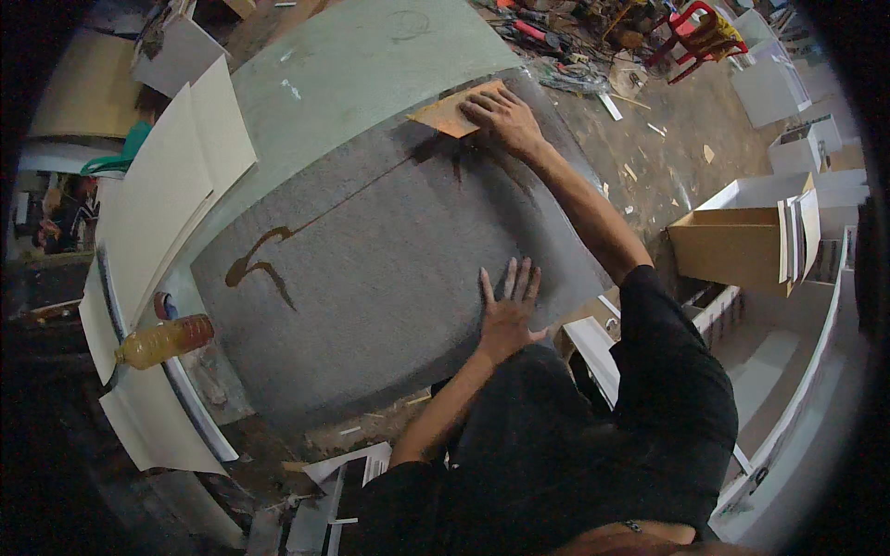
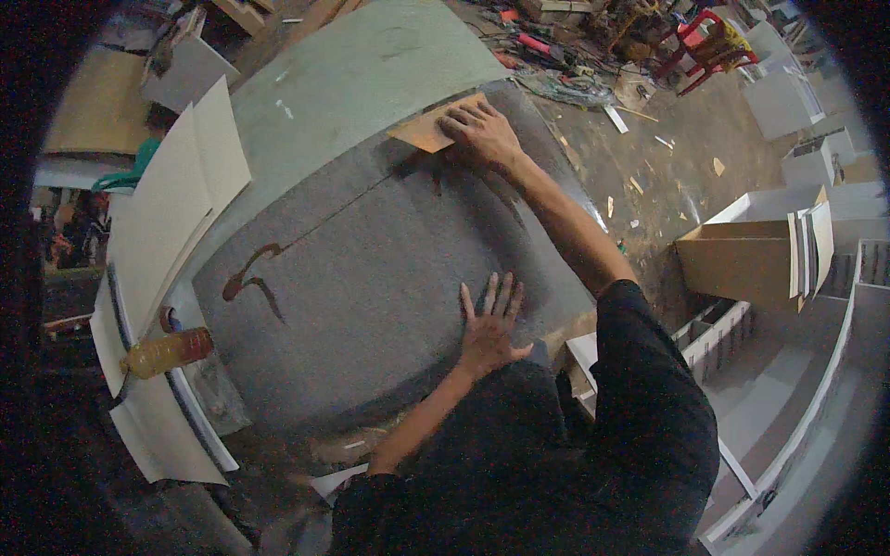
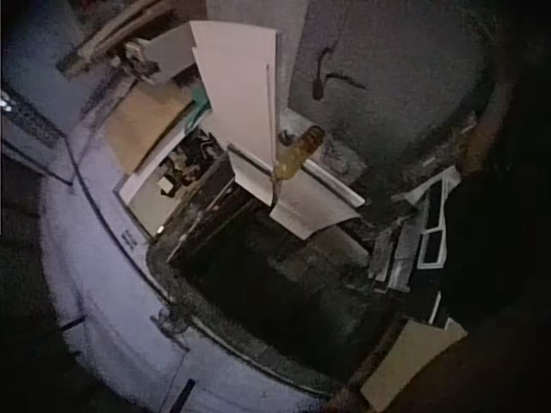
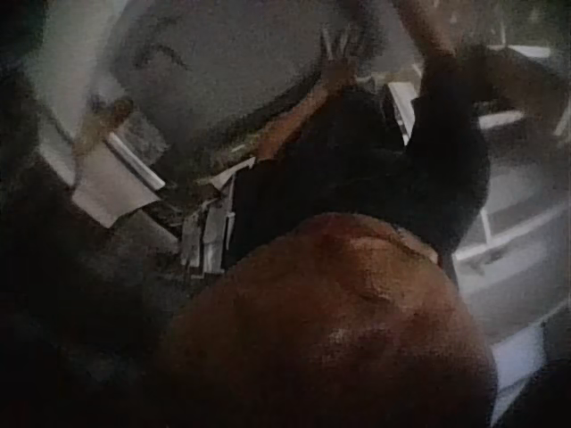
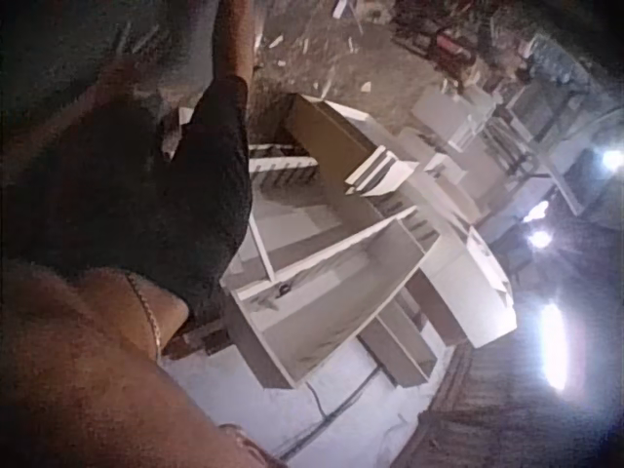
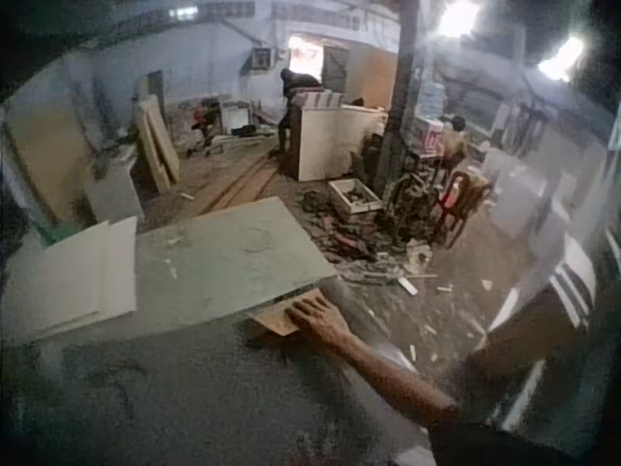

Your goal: The person spreads glue onto a series of rectangular panels using a piece of scrap wood as a spreader. The person pours liquid glue from a plastic bottle and then uses the wood scrap to evenly coat the surface of each panel.

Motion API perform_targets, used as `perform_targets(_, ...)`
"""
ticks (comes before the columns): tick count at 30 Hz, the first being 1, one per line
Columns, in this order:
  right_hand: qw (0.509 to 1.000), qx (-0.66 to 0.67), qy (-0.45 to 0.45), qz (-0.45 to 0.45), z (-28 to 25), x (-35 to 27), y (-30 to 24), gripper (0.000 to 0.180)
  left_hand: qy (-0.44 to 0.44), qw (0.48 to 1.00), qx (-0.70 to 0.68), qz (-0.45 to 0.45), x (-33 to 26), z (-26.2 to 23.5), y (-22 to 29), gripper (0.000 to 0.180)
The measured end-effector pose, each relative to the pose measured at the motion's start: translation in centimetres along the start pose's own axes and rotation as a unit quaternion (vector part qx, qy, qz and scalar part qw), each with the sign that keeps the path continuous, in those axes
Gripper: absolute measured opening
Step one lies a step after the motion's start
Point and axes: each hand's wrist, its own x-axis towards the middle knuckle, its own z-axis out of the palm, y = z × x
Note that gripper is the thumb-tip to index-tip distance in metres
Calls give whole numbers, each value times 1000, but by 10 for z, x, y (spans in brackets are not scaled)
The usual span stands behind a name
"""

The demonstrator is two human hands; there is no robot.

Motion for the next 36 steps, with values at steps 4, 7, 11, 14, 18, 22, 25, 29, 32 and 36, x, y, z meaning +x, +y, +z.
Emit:
perform_targets(4, 998, -60, -1, 31, 28, 17, 25, 39, -4, 1000, -21, 22, 5, -4, 1, 113)
perform_targets(7, 997, -64, -20, 24, 44, 14, 27, 40, 11, 999, -37, 29, 6, 6, -4, 114)
perform_targets(11, 998, -36, -3, -45, 27, -35, -9, 44, 40, 999, -13, 19, 6, 12, -8, 111)
perform_targets(14, 994, 17, -82, -77, 5, -81, -66, 47, 44, 996, -70, 13, 3, 14, -9, 119)
perform_targets(18, 992, 82, -87, -30, -34, -102, -103, 45, 48, 998, -20, 40, 6, 24, -5, 118)
perform_targets(22, 960, 159, -191, -131, -68, -132, -151, 42, 289, 956, -25, 56, 4, 101, 3, 105)
perform_targets(25, 951, 237, -148, -130, -88, -107, -187, 40, 1, 993, -113, -32, -4, 76, 14, 96)
perform_targets(29, 960, 254, -92, -78, -74, -63, -212, 45, 130, 988, -70, 52, -22, 32, 3, 87)
perform_targets(32, 962, 222, -143, -74, -80, -28, -248, 44, 256, 960, -112, 3, -51, 37, -20, 72)
perform_targets(36, 967, 183, -154, -90, -60, 29, -282, 43, 526, 825, -104, -176, -148, -35, -126, 31)
